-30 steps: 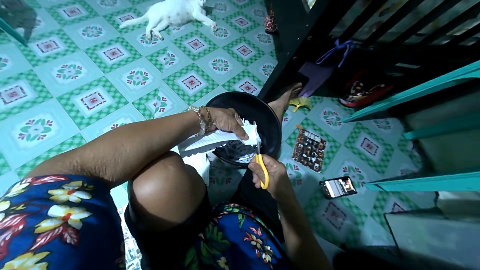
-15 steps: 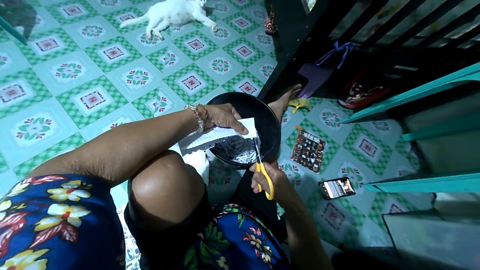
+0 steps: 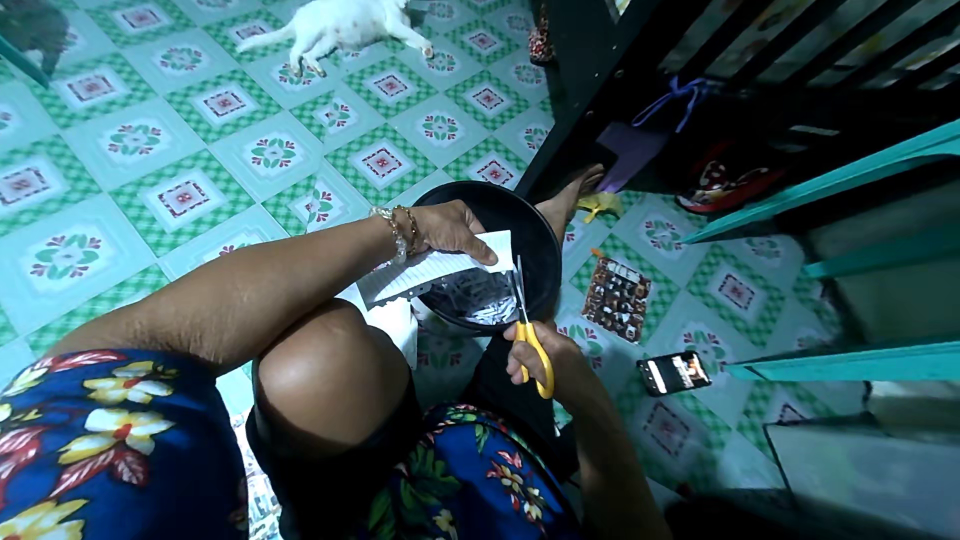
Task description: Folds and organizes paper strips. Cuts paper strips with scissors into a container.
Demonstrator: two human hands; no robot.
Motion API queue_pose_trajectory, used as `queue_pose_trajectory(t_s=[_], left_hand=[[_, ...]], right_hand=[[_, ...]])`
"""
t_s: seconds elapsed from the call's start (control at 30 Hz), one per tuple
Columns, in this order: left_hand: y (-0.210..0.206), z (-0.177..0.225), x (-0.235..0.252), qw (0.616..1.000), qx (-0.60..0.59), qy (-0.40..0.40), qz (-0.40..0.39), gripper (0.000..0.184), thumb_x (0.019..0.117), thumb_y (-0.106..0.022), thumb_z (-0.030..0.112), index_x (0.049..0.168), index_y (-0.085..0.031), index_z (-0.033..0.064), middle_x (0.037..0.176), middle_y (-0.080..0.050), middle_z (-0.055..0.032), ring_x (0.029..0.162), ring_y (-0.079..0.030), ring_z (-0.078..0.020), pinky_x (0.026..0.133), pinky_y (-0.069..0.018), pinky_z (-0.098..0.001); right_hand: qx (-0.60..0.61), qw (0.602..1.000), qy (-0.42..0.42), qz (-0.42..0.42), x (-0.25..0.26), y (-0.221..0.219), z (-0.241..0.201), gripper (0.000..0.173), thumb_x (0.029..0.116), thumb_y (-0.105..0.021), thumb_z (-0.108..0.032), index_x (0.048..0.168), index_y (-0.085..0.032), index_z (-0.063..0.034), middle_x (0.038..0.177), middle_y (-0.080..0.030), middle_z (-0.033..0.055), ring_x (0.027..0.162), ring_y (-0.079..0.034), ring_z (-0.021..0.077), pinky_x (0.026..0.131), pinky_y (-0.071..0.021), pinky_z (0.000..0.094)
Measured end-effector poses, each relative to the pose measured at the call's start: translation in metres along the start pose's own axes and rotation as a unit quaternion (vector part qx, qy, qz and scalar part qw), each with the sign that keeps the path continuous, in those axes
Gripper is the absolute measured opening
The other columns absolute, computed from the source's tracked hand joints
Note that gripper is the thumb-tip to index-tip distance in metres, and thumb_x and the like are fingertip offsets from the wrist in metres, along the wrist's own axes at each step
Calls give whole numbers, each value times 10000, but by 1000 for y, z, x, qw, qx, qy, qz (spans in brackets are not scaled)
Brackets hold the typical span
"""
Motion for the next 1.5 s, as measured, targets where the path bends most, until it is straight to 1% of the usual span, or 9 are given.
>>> queue_pose_trajectory(t_s=[0.13,0.3,0.5,0.67,0.9,1.03,1.3,1.4,1.5], left_hand=[[-4,0,1,1000,8,5,-6,182,972,-687,113,810,-653,40,683,-655,1,577,-620,-35,573,-516,-186],[-7,1,2,1000,12,0,-20,196,968,-692,105,786,-651,43,665,-651,4,559,-610,-26,555,-506,-178],[-7,0,1,1000,8,8,-22,176,969,-689,102,806,-658,43,683,-661,4,576,-623,-28,573,-517,-179],[-11,-1,1,999,17,13,-35,177,965,-693,103,801,-665,44,683,-660,8,577,-616,-24,565,-504,-177],[-12,-2,0,999,18,23,-36,144,972,-684,111,849,-671,36,716,-660,0,606,-619,-33,604,-512,-184],[-16,-5,1,998,23,29,-49,143,966,-691,108,846,-685,31,721,-674,-9,617,-631,-39,611,-518,-191],[-16,-6,1,998,30,27,-56,133,967,-688,103,854,-677,32,716,-663,-2,615,-627,-36,609,-514,-182],[-10,-6,1,999,23,23,-34,151,969,-688,113,842,-669,34,711,-661,-4,605,-622,-34,600,-515,-188],[-2,-5,-1,1000,-5,17,-6,161,980,-675,121,838,-660,46,700,-658,4,591,-621,-30,587,-518,-183]], right_hand=[[-9,1000,14,-6,2,-1,-2,260,988,-601,-202,1114,-610,25,718,-622,-72,624,-622,-21,627,-539,144],[6,998,61,24,8,-3,-4,213,988,-611,-158,1073,-619,37,683,-609,-78,590,-604,-32,599,-531,134],[29,995,71,59,5,-8,-2,119,972,-629,-91,1009,-623,22,633,-594,-87,524,-574,-50,533,-505,111],[34,993,100,49,9,-12,-3,184,984,-621,-137,1045,-611,37,680,-617,-78,578,-606,-39,585,-529,121],[43,990,112,70,10,-12,-2,112,970,-633,-104,978,-625,7,622,-597,-89,523,-585,-42,534,-519,118],[39,992,107,48,15,-13,-2,160,982,-618,-132,1022,-613,23,659,-615,-76,570,-610,-30,579,-537,133],[67,987,124,76,16,-12,0,70,951,-654,-58,896,-633,-20,589,-595,-94,489,-570,-48,495,-502,113],[71,993,81,45,15,-12,2,86,997,-601,-89,974,-621,-9,626,-620,-78,535,-609,-18,547,-535,136],[40,998,32,22,6,-6,6,221,1012,-563,-164,1097,-595,37,703,-633,-59,610,-635,-1,616,-553,156]])
Point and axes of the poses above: each hand's wrist, its own x-axis towards the middle knuckle, its own y-axis out of the back of the hand, z = x × y, the point moved 7 cm from there along x, towards the middle knuckle
